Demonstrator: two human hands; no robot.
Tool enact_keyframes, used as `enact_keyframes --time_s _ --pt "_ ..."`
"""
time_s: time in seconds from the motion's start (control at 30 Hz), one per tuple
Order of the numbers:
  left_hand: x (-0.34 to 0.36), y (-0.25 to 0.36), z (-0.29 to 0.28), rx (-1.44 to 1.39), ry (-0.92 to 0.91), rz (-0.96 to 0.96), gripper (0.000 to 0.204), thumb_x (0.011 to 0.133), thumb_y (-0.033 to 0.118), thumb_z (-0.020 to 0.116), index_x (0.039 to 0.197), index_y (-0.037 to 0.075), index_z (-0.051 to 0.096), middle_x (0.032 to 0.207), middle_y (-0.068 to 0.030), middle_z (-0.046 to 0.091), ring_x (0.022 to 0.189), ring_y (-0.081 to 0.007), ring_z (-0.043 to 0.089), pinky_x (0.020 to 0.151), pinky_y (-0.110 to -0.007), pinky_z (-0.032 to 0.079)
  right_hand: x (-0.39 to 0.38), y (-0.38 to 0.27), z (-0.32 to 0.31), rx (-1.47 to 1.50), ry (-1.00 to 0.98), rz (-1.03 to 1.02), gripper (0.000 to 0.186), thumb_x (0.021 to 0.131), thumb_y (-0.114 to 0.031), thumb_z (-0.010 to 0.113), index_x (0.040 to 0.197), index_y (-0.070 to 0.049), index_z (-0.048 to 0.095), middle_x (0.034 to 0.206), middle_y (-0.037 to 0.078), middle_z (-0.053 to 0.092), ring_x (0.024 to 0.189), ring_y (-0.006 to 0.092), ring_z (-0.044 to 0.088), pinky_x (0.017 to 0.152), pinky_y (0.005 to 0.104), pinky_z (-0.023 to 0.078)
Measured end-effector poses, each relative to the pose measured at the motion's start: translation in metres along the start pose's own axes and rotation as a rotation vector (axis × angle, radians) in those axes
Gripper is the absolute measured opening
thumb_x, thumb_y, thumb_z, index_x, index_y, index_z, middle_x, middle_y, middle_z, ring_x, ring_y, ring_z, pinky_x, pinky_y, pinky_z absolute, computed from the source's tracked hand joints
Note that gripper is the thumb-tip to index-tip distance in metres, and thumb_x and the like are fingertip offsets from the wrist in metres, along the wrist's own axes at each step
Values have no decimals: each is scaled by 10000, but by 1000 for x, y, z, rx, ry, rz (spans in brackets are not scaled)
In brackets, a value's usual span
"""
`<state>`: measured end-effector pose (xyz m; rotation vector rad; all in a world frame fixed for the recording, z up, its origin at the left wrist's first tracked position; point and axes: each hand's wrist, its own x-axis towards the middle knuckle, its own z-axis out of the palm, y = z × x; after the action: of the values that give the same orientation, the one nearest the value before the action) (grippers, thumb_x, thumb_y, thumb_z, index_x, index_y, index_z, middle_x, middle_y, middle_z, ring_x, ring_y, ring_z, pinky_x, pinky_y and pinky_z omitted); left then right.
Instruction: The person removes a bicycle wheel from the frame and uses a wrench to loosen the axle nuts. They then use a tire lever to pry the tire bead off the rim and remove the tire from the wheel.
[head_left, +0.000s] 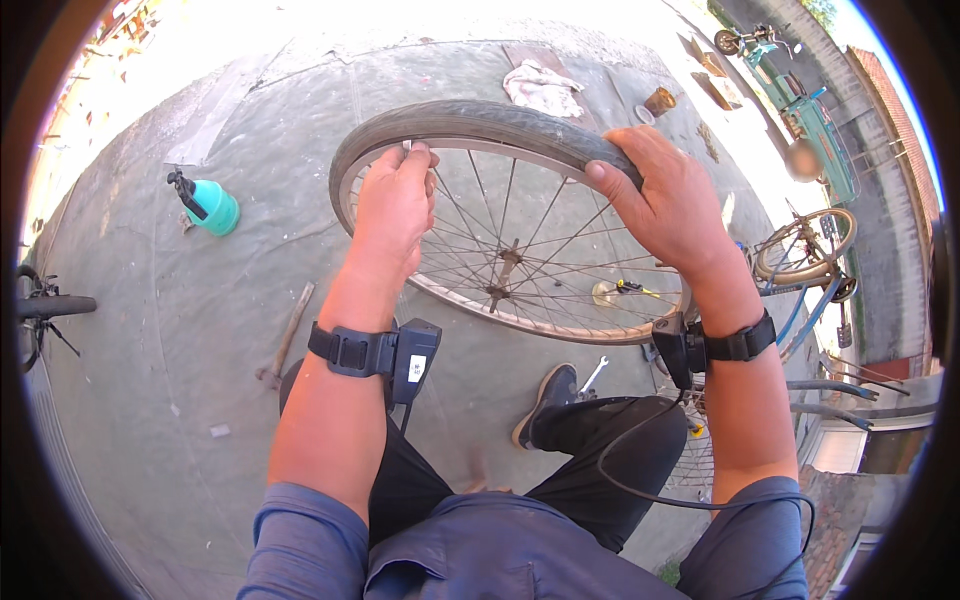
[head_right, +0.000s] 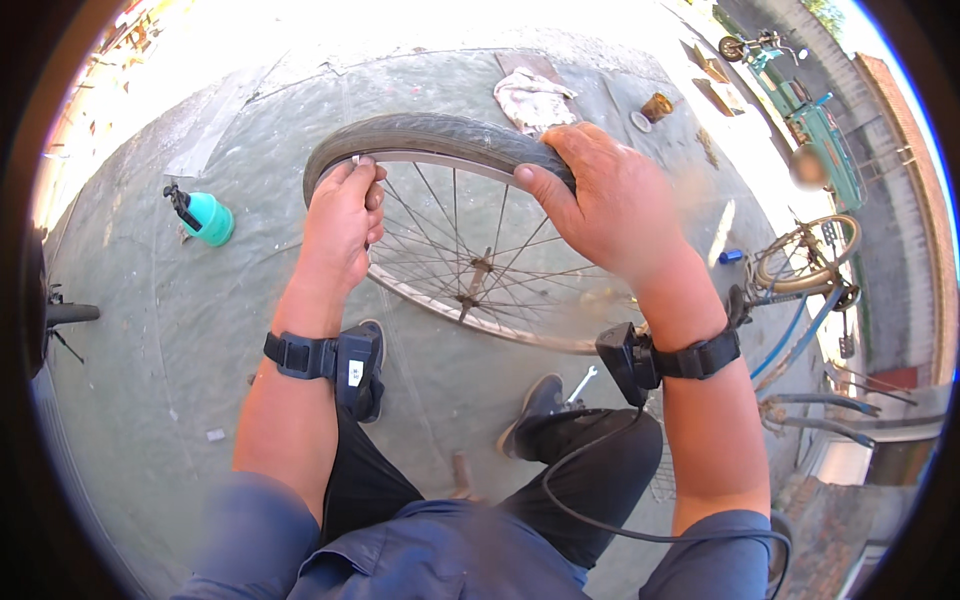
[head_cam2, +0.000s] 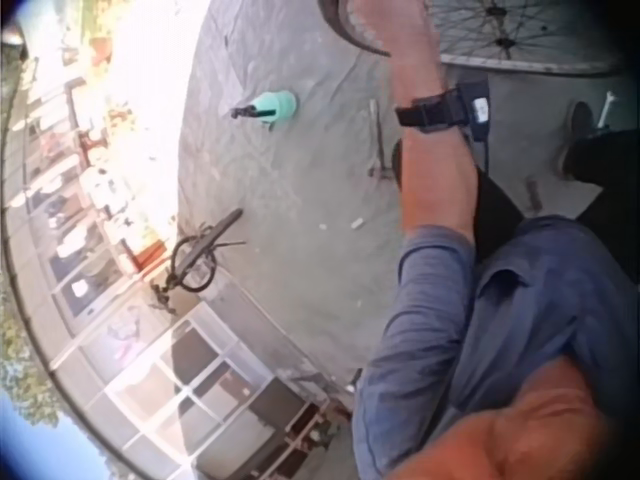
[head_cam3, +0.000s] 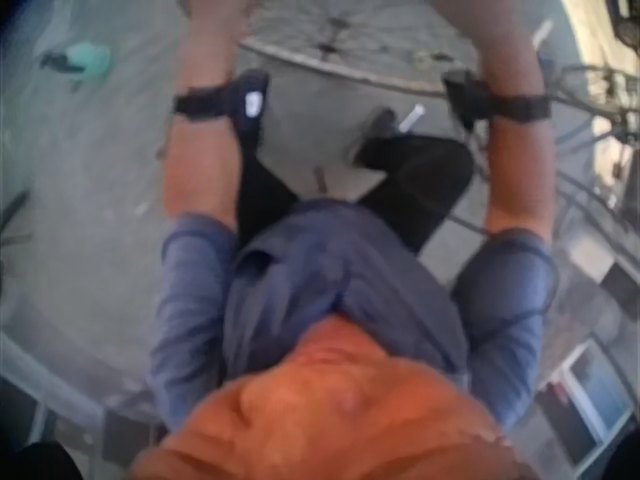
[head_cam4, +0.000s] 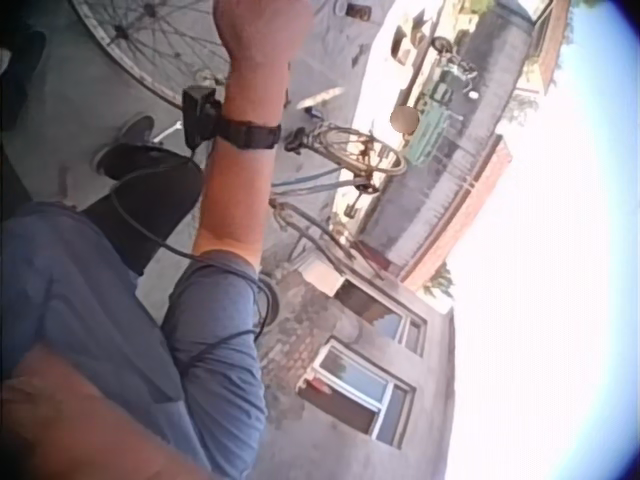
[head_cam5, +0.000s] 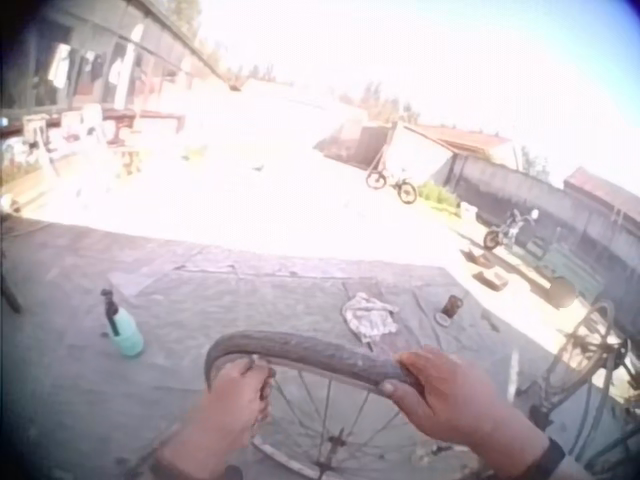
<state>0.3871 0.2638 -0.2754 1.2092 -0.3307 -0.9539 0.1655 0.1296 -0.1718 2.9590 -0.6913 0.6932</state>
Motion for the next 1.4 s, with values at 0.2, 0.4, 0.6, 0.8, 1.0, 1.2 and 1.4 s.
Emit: enact_keyframes --time_s 0.2,0.4,0.6,0.8,1.0,1.2,1.4 --pt "-5 -12 9 84 11 120 352 1115 348 504 929 62 592 658 55 441 543 -40 368 464 -250 299 52 -61 34 -183 -86 -67 421 1001 -478 643 1099 -74 705 913 155 742 878 345 740 715 458 576" --pt "-6 -32 9 420 86 431 434 1126 354 499 852 34 604 666 34 457 589 -63 377 533 -289 332 65 -46 31 -170 -291 53 516 1035 -547 558 1121 -59 700 827 198 733 825 412 720 688 527 547" --pt "-17 -27 17 534 75 502 411 1118 322 521 887 -12 586 708 -127 568 656 -233 498 659 -410 450 63 -39 23 -131 -351 125 554 1041 -566 527 1159 -58 714 915 236 745 895 440 711 759 544 546" --pt "-20 -34 21 569 51 584 396 1119 295 535 864 -7 563 687 -93 524 651 -189 486 625 -392 432 54 -32 20 -121 -329 128 556 1035 -566 532 1170 -59 719 929 243 744 912 444 710 776 544 546" --pt "-23 -32 20 270 -76 341 374 1122 304 537 902 11 616 666 12 458 617 -88 416 561 -323 369 49 -30 16 -106 -305 112 557 1029 -580 540 1145 -66 720 863 224 739 870 438 713 750 534 548" --pt "-22 -12 20 128 -141 75 376 1125 379 524 991 46 637 640 64 430 482 -24 316 433 -226 260 52 -24 26 -149 -237 60 553 1026 -598 541 1134 -90 730 842 204 738 834 424 717 714 531 554" --pt "-17 18 1 374 -193 29 371 1116 351 538 991 21 655 654 36 491 520 -61 400 482 -274 324 59 -21 32 -162 -210 43 554 1026 -610 534 1107 -103 743 845 180 745 823 410 720 718 518 562"
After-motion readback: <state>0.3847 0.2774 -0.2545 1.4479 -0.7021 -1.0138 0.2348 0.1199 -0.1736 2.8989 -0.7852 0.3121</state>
